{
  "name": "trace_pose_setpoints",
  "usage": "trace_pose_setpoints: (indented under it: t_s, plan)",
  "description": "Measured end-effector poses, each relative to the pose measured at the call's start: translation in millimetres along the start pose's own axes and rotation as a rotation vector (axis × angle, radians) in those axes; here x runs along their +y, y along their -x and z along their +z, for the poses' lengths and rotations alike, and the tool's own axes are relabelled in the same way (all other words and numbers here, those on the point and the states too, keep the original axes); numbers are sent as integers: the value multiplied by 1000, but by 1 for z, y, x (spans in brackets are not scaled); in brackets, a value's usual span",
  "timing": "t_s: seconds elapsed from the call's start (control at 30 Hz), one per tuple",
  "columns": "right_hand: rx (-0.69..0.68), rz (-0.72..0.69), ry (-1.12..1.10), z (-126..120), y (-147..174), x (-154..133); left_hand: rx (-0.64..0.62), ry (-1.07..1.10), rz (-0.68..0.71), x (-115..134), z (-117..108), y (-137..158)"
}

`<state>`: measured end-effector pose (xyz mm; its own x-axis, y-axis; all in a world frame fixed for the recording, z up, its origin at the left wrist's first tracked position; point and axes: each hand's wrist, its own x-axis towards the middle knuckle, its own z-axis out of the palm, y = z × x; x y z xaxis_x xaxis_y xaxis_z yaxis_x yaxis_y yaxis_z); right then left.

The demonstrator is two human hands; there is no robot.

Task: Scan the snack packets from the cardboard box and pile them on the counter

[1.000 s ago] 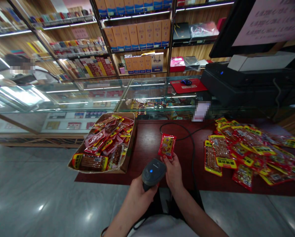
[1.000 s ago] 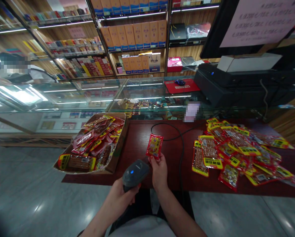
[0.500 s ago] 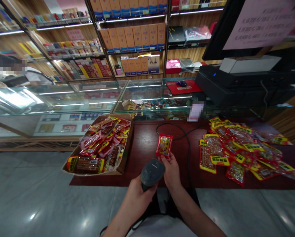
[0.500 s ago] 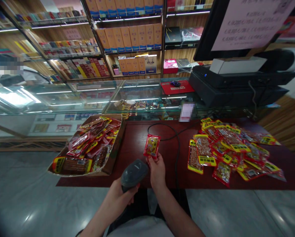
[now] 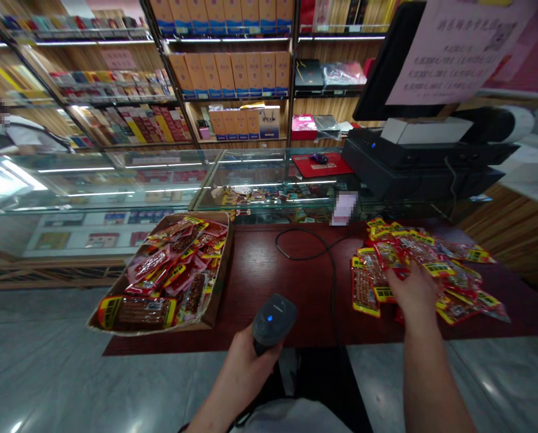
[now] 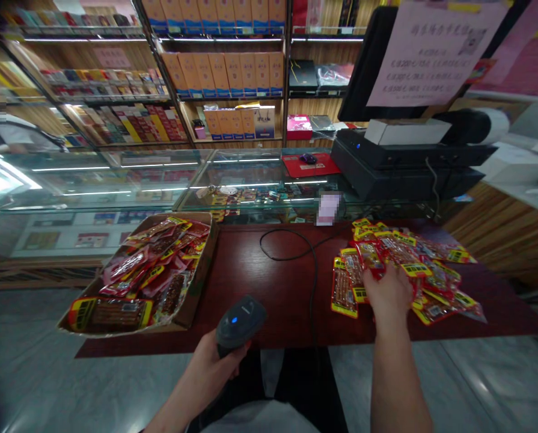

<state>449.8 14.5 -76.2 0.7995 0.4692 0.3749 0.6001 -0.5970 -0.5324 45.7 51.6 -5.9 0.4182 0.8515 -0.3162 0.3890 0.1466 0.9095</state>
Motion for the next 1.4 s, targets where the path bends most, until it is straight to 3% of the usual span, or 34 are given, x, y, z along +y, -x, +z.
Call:
trace_pose_setpoints:
  t_s: [0.07,0.17,0.27,0.37,0.47,0.53,0.67,0.8,0.93,1.23,1.4]
  plan:
    - [84,-51,90,-5,9,-20,14,17,-11,0,-3,1]
    - [30,-276,-139,0,34,-85,29,30,17,-3,-12,6]
    - [-316,-630,-483,18,68,-183,28,35,148,-5,-23,15]
    - [-639,-974,-584,43,108,-286,31,53,289,-1,-34,27]
    - [-868,-1245,-388,66,152,-361,44,67,363,5,-41,38]
    - [-907,-1265,-155,79,174,-389,64,71,370,5,-43,42]
    - [-893,-1179,60,99,188,-404,109,106,267,-10,-43,46]
    - [-931,-1192,32,109,174,-403,155,177,107,-27,-42,44]
    - [-934,-1146,-26,110,167,-394,187,234,39,-26,-42,40]
    - [-1026,-1027,-349,112,171,-377,189,226,55,-10,-34,44]
    - [-1025,-706,-716,113,157,-372,210,231,59,-10,-37,47]
